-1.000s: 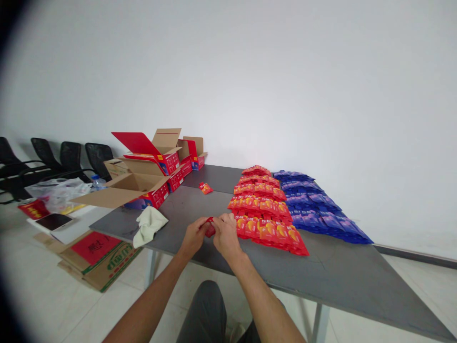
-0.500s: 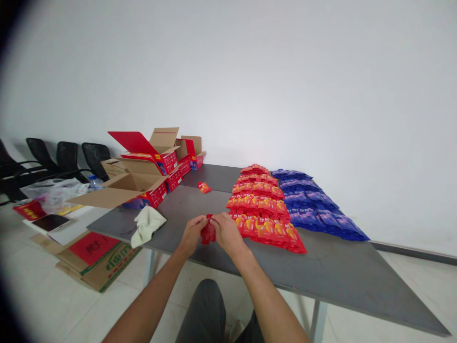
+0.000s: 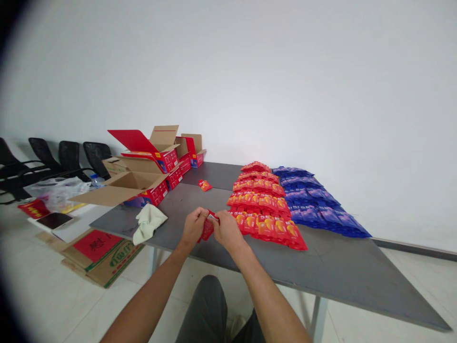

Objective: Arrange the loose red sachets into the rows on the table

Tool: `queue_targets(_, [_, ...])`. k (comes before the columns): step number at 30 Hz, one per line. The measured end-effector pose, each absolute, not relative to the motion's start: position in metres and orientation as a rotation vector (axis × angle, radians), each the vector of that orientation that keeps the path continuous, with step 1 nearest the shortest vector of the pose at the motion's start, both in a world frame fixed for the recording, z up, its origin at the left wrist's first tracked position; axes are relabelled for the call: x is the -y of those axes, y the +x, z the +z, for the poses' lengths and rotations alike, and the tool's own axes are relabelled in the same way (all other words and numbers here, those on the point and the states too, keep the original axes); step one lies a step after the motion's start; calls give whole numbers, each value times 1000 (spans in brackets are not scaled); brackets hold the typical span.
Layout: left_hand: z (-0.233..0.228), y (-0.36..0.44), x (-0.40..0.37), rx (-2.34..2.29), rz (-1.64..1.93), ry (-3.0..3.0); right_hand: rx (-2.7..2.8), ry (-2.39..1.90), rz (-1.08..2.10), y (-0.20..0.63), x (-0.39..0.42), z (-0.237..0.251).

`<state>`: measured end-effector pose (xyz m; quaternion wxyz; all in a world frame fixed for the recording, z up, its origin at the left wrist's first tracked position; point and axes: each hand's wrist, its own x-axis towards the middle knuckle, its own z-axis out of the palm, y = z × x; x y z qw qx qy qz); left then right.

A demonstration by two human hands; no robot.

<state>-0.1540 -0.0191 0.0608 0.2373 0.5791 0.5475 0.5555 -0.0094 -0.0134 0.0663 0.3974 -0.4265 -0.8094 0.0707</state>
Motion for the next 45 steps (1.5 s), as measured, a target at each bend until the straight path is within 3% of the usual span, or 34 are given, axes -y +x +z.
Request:
queue_targets(8, [63, -142, 19, -1483, 1481, 1600, 2026, -1091, 307, -1, 18, 80])
queue_targets(18, [74, -151, 24, -1291, 1311, 1484, 1485, -1011, 902, 1, 14, 70])
queue_targets(32, [73, -154, 19, -1319, 1291, 1468, 1716, -989, 910, 2, 19, 81])
queue_targets(37, [68, -150, 19, -1203, 1296, 1371, 1513, -1114, 847, 4, 12, 71])
queue_targets(45, [49, -159, 12, -1184, 1424, 1187, 1237, -1106, 1012, 12, 9, 66])
